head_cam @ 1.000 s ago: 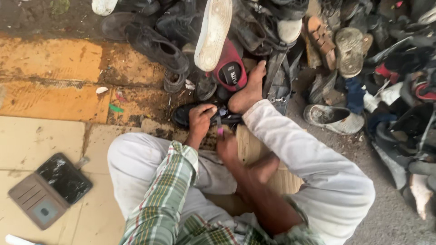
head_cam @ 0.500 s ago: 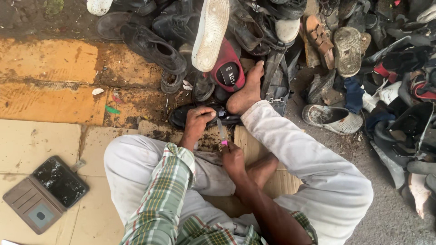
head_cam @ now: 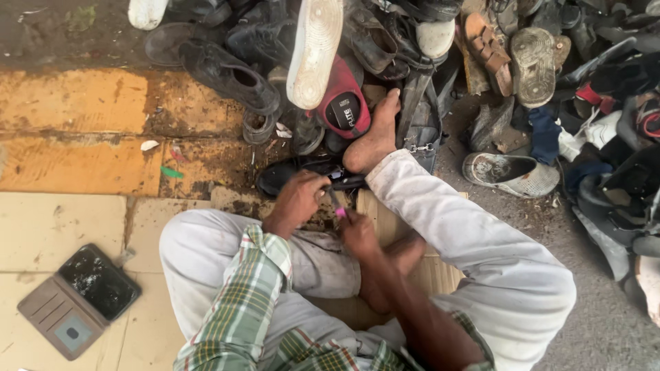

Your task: The person repairs shoes by hand using a small knife to trim material and applying adhesive to various footwear items while sitting among a large pile of shoes.

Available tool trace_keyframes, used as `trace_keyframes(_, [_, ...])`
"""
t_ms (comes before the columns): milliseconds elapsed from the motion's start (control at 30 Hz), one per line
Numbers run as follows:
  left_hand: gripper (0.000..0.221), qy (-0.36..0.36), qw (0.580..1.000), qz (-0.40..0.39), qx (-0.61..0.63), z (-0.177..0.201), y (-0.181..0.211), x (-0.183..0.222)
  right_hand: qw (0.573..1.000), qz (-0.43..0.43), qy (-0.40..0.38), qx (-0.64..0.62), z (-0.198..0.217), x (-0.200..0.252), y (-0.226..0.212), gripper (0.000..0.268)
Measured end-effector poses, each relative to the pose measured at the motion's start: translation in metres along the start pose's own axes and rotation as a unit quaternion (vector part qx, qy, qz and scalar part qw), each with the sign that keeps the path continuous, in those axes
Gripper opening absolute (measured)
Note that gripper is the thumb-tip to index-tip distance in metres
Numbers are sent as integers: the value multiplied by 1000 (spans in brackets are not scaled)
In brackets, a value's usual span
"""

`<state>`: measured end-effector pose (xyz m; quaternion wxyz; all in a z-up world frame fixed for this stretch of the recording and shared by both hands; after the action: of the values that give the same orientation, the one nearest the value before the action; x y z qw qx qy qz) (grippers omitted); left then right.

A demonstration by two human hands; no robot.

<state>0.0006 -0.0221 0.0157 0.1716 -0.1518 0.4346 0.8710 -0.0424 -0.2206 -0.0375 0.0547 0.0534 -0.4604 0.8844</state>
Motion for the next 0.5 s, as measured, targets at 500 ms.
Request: trace_keyframes(500, [19, 124, 938, 218, 240, -15, -46, -17, 989, 67, 128, -29, -40, 49, -25, 26])
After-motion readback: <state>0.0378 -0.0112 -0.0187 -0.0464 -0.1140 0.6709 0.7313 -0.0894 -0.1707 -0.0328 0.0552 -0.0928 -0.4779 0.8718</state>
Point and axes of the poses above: each hand's wrist, its own x-axis away from the middle knuckle, its own z-axis out of the back of the hand, y = z × x, the point moved 2 cm from there along -x, towards the middle knuckle, and after that the axes turned 9 degrees about y, right-handed, at the moved point
